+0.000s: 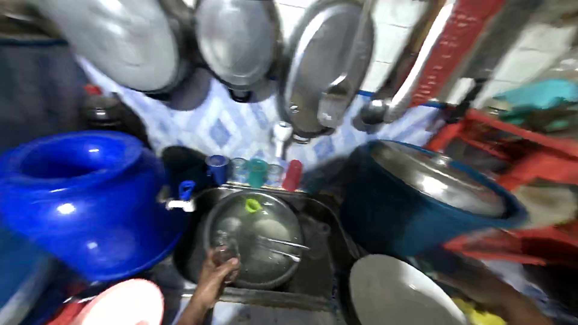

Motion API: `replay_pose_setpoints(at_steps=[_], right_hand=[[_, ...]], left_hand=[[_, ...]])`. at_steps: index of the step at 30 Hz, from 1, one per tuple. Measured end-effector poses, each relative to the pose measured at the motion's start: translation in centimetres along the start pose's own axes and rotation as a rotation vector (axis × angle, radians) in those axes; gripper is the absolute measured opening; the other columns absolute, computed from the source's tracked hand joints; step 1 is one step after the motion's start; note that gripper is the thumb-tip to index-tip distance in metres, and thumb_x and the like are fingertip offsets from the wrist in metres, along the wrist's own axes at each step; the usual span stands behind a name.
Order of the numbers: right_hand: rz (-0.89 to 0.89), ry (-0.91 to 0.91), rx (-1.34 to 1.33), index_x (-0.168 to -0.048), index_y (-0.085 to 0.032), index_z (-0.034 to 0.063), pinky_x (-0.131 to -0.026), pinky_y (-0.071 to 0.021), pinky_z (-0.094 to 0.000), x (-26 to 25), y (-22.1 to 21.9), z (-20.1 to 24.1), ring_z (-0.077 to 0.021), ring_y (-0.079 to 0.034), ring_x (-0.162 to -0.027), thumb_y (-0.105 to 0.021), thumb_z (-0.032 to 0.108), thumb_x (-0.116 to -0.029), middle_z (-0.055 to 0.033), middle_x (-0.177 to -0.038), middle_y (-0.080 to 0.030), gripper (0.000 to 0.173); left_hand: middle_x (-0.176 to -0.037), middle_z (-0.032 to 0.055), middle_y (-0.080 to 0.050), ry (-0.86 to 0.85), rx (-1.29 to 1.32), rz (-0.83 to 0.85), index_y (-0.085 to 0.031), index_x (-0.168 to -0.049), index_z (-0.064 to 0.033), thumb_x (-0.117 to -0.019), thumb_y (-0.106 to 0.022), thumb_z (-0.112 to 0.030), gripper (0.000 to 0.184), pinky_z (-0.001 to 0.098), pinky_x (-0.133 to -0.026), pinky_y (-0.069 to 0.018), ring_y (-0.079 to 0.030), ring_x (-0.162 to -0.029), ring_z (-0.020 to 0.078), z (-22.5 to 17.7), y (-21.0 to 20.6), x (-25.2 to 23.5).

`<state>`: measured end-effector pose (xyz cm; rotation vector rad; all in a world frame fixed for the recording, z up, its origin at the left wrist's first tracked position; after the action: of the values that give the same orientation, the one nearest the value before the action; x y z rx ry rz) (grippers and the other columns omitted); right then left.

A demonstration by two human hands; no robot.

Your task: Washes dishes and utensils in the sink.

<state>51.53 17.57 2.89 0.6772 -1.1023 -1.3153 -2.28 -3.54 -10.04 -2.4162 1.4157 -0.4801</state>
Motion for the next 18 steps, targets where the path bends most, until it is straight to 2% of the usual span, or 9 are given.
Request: replay_pose_setpoints(at_steps=[4,5,6,7,8,9,10,14,18], right_hand=[[0.055,0.065,0.024,-0.134,-0.057,-0.0055,-0.090,-0.0533,-0.0537,-2.8,-2.6,-1.8,-0.0317,-0.066,-0.096,-0.073,0.026,-0.0948,-0.0250,-0.113,-0.067,0.052],[0.008,0.232,0.046,-0.130,-0.060,-0.0073,-0.094,-0.0535,-0.0539,-4.2,-3.1,-3.1,-0.0324,-0.067,-0.102,-0.074,0.024,-0.0935,-0.0260,-0.114,-0.068,0.051],[-0.098,0.536,0.069,-0.122,-0.064,-0.0102,-0.084,-0.0580,-0.0518,-6.0,-3.6,-5.1,-0.0333,-0.070,-0.096,-0.074,0.027,-0.0919,-0.0276,-0.106,-0.069,0.049],[-0.272,0.931,0.061,-0.108,-0.067,-0.0127,-0.062,-0.0597,-0.0424,-7.3,-3.9,-6.3,-0.0312,-0.070,-0.078,-0.071,0.031,-0.0903,-0.0268,-0.089,-0.070,0.048],[-0.117,0.558,0.057,-0.121,-0.064,-0.0127,-0.088,-0.0557,-0.0541,-5.4,-3.5,-4.1,-0.0401,-0.068,-0.102,-0.072,0.019,-0.0938,-0.0326,-0.109,-0.067,0.042],[-0.022,0.282,0.033,-0.127,-0.060,-0.0137,-0.103,-0.0472,-0.0583,-3.3,-3.0,-1.9,-0.0436,-0.062,-0.117,-0.070,0.012,-0.0958,-0.0352,-0.123,-0.063,0.042],[0.006,0.122,-0.001,-0.129,-0.058,-0.0135,-0.105,-0.0459,-0.0585,-1.9,-2.7,-0.6,-0.0423,-0.061,-0.118,-0.069,0.009,-0.0962,-0.0343,-0.125,-0.062,0.041],[-0.015,0.001,-0.112,-0.113,-0.064,-0.0090,-0.070,-0.0523,-0.0445,-1.4,-2.6,-1.0,-0.0228,-0.059,-0.073,-0.069,0.010,-0.0962,-0.0188,-0.091,-0.065,0.026],[-0.139,0.081,-0.287,-0.112,-0.065,-0.0063,-0.059,-0.0507,-0.0380,-2.3,-2.8,-2.7,-0.0159,-0.055,-0.063,-0.069,0.011,-0.0946,-0.0130,-0.084,-0.064,0.025]], left_hand=[[-0.112,0.0113,-0.062,-0.034,-0.033,0.003,-0.036,-0.140,0.0031,-0.0789,-0.076,-0.013,0.075,0.0336,-0.070,-0.0601,-0.067,-0.083,0.0174,-0.1,0.4,0.2],[-0.113,0.0112,-0.061,-0.050,-0.063,0.001,-0.038,-0.140,0.0036,-0.0777,-0.077,-0.014,0.076,0.0341,-0.074,-0.0606,-0.067,-0.088,0.0175,-0.1,0.5,0.3],[-0.116,0.0107,-0.059,-0.064,-0.102,0.001,-0.040,-0.140,0.0040,-0.0764,-0.079,-0.016,0.077,0.0337,-0.079,-0.0600,-0.066,-0.094,0.0170,-0.1,0.6,0.4],[-0.117,0.0098,-0.059,-0.076,-0.130,0.001,-0.041,-0.139,0.0039,-0.0756,-0.080,-0.017,0.077,0.0324,-0.083,-0.0591,-0.064,-0.099,0.0157,-0.2,0.6,0.5],[-0.115,0.0094,-0.059,-0.085,-0.150,-0.004,-0.043,-0.136,0.0036,-0.0751,-0.081,-0.017,0.074,0.0315,-0.084,-0.0587,-0.064,-0.100,0.0148,-0.2,0.5,0.5],[-0.114,0.0096,-0.059,-0.084,-0.167,-0.008,-0.044,-0.135,0.0037,-0.0760,-0.080,-0.017,0.072,0.0313,-0.083,-0.0585,-0.064,-0.098,0.0147,-0.3,0.4,0.6],[-0.115,0.0108,-0.059,-0.075,-0.178,-0.009,-0.044,-0.136,0.0042,-0.0781,-0.079,-0.016,0.071,0.0320,-0.083,-0.0584,-0.064,-0.098,0.0156,-0.3,0.4,0.6],[-0.110,0.0112,-0.060,-0.054,-0.155,-0.009,-0.044,-0.135,0.0042,-0.0834,-0.074,-0.016,0.063,0.0332,-0.079,-0.0596,-0.066,-0.089,0.0171,0.2,0.5,0.5],[-0.105,0.0092,-0.062,-0.051,-0.127,-0.013,-0.045,-0.134,0.0036,-0.0852,-0.071,-0.014,0.058,0.0321,-0.077,-0.0600,-0.067,-0.084,0.0159,0.3,0.5,0.6]])
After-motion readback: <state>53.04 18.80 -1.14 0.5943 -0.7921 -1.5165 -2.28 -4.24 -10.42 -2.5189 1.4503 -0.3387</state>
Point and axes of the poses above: each hand's wrist, its own x-axis away from the middle knuckle, its own y-axis out of the back of the hand, z = x × y, the point moved 6 cm from there along -x, towards the middle knuckle
